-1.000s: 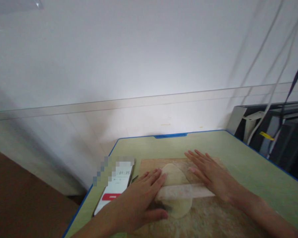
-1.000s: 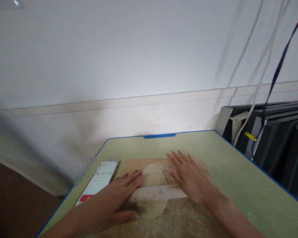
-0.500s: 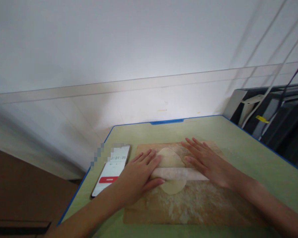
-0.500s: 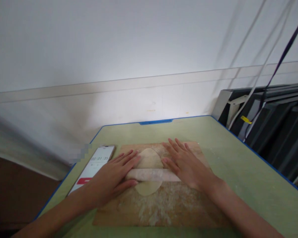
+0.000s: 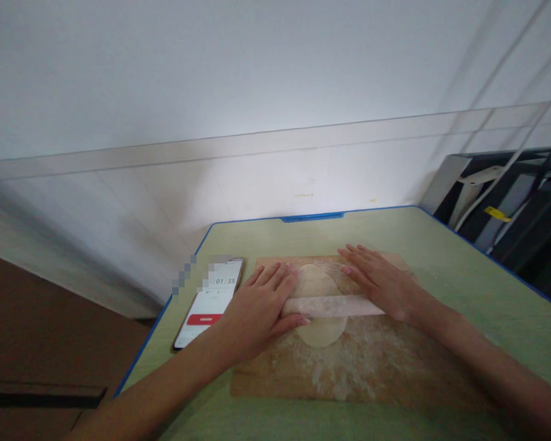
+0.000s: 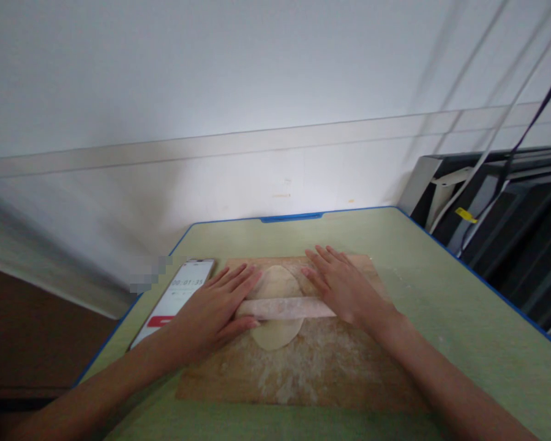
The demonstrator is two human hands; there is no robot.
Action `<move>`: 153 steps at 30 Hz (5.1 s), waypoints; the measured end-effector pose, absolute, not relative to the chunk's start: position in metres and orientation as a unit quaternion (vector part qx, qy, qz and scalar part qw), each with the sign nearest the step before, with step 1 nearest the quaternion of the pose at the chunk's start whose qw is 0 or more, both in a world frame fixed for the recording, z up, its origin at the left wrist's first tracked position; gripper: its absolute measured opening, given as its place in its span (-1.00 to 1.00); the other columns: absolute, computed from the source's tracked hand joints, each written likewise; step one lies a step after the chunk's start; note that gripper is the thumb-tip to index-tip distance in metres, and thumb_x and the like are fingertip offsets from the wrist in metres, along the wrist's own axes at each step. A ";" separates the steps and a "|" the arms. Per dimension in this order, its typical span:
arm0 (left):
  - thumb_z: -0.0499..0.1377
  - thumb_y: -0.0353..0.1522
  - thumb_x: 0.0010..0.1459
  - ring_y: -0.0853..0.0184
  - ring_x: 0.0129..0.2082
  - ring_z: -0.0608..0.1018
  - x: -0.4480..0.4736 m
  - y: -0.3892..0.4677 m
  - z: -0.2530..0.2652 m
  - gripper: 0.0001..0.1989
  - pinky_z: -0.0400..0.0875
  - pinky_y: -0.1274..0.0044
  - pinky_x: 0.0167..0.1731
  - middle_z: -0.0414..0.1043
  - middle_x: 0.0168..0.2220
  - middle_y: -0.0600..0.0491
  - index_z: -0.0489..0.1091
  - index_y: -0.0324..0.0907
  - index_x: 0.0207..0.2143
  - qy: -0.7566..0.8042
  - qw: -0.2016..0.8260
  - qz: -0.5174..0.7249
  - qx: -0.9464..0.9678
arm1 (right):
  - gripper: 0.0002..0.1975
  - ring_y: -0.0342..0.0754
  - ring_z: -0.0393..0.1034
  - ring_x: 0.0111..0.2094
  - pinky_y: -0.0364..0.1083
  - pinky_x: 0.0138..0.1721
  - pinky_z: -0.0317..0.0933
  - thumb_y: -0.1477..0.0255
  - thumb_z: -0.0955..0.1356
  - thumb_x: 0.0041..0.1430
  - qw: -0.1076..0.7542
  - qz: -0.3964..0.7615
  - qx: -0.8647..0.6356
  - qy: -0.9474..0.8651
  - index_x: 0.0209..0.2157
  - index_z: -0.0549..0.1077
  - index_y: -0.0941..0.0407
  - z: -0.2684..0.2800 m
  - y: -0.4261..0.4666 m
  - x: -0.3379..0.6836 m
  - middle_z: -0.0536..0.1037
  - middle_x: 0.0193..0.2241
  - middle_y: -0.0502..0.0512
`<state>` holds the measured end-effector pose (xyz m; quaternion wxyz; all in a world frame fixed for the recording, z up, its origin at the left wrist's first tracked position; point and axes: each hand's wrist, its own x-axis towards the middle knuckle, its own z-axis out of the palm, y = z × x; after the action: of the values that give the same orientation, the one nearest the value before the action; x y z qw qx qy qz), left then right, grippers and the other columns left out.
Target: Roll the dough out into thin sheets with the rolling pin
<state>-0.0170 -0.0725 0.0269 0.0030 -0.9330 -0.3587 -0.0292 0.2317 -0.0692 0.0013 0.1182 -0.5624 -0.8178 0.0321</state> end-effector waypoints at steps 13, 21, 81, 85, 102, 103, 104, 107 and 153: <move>0.00 -0.02 0.13 0.06 0.21 -0.04 -0.022 -0.096 0.037 -0.22 0.01 0.20 0.09 -0.12 0.22 -0.25 -0.18 -0.30 0.22 -0.360 -0.030 0.032 -0.932 | -0.46 0.04 -0.27 0.21 0.19 0.16 -0.29 0.14 -0.03 0.25 0.103 0.123 -0.510 -0.845 0.20 -0.02 0.02 0.003 -0.095 0.235 0.01 0.21 0.05; -0.16 -0.05 0.23 0.17 0.21 0.02 -0.020 -0.061 0.032 -0.38 -0.06 0.27 0.13 -0.03 0.21 -0.16 -0.03 -0.29 0.19 -0.357 -0.022 -0.013 -0.934 | -0.39 0.10 -0.19 0.20 0.17 0.13 -0.14 0.12 -0.04 0.23 0.147 0.059 -0.585 -0.796 0.16 0.13 0.17 -0.008 -0.055 0.235 0.06 0.19 0.25; -0.01 -0.06 0.16 0.09 0.12 0.21 -0.020 -0.077 0.029 -0.37 0.06 0.24 0.08 0.15 0.14 -0.15 0.03 -0.25 0.17 -0.356 -0.016 -0.036 -0.934 | -0.41 0.09 -0.13 0.18 0.17 0.12 -0.11 0.10 0.05 0.21 0.143 0.084 -0.564 -0.809 0.16 0.12 0.13 -0.005 -0.078 0.230 0.10 0.17 0.23; -0.07 -0.05 0.19 0.11 0.13 0.19 -0.021 -0.074 0.031 -0.38 0.04 0.24 0.09 0.12 0.15 -0.15 0.02 -0.24 0.17 -0.351 -0.033 -0.038 -0.935 | -0.37 0.10 -0.19 0.20 0.17 0.13 -0.12 0.07 0.02 0.21 0.133 0.084 -0.573 -0.804 0.17 0.11 0.16 -0.005 -0.073 0.231 0.06 0.18 0.22; 0.01 -0.02 0.12 0.01 0.16 0.13 -0.016 -0.088 0.032 -0.32 0.10 0.17 0.05 0.02 0.19 -0.21 0.01 -0.19 0.18 -0.381 -0.007 0.000 -0.924 | -0.44 0.11 -0.27 0.21 0.28 0.12 -0.27 0.09 -0.02 0.22 0.075 0.085 -0.562 -0.819 0.18 0.05 0.00 0.000 -0.084 0.227 0.04 0.20 0.08; 0.00 -0.03 0.14 0.03 0.16 0.13 -0.016 -0.084 0.032 -0.33 0.09 0.20 0.06 0.03 0.18 -0.21 0.01 -0.22 0.18 -0.384 -0.007 -0.003 -0.923 | -0.44 0.12 -0.26 0.21 0.29 0.11 -0.26 0.09 -0.03 0.22 0.075 0.080 -0.572 -0.813 0.18 0.05 0.01 -0.001 -0.081 0.227 0.04 0.20 0.10; -0.02 -0.04 0.15 0.05 0.16 0.13 -0.017 -0.080 0.031 -0.34 0.08 0.24 0.08 0.03 0.18 -0.22 0.02 -0.25 0.18 -0.387 -0.007 -0.008 -0.922 | -0.43 0.13 -0.25 0.20 0.29 0.11 -0.24 0.09 -0.03 0.22 0.078 0.074 -0.585 -0.804 0.18 0.06 0.02 -0.004 -0.077 0.227 0.03 0.20 0.13; -0.06 -0.02 0.17 0.10 0.18 0.10 -0.020 -0.066 0.029 -0.33 0.04 0.29 0.10 0.04 0.18 -0.21 0.03 -0.30 0.17 -0.387 -0.005 -0.034 -0.921 | -0.42 0.15 -0.20 0.20 0.28 0.10 -0.18 0.12 -0.03 0.23 0.107 0.043 -0.611 -0.783 0.18 0.09 0.11 -0.011 -0.065 0.228 0.04 0.20 0.21; 0.09 -0.11 0.12 0.04 0.21 -0.02 -0.027 -0.091 0.030 -0.26 0.02 0.23 0.11 -0.09 0.23 -0.19 -0.15 -0.21 0.23 -0.414 -0.144 0.010 -0.899 | -0.24 0.12 -0.18 0.21 0.17 0.16 -0.21 -0.01 0.03 0.15 0.082 0.183 -0.540 -0.817 0.20 0.01 0.26 0.004 -0.075 0.233 0.02 0.20 0.27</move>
<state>-0.0268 -0.0915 0.0300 -0.1441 -0.8986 -0.4143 0.0099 0.2326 -0.0746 0.0043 0.0823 -0.5399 -0.8175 0.1830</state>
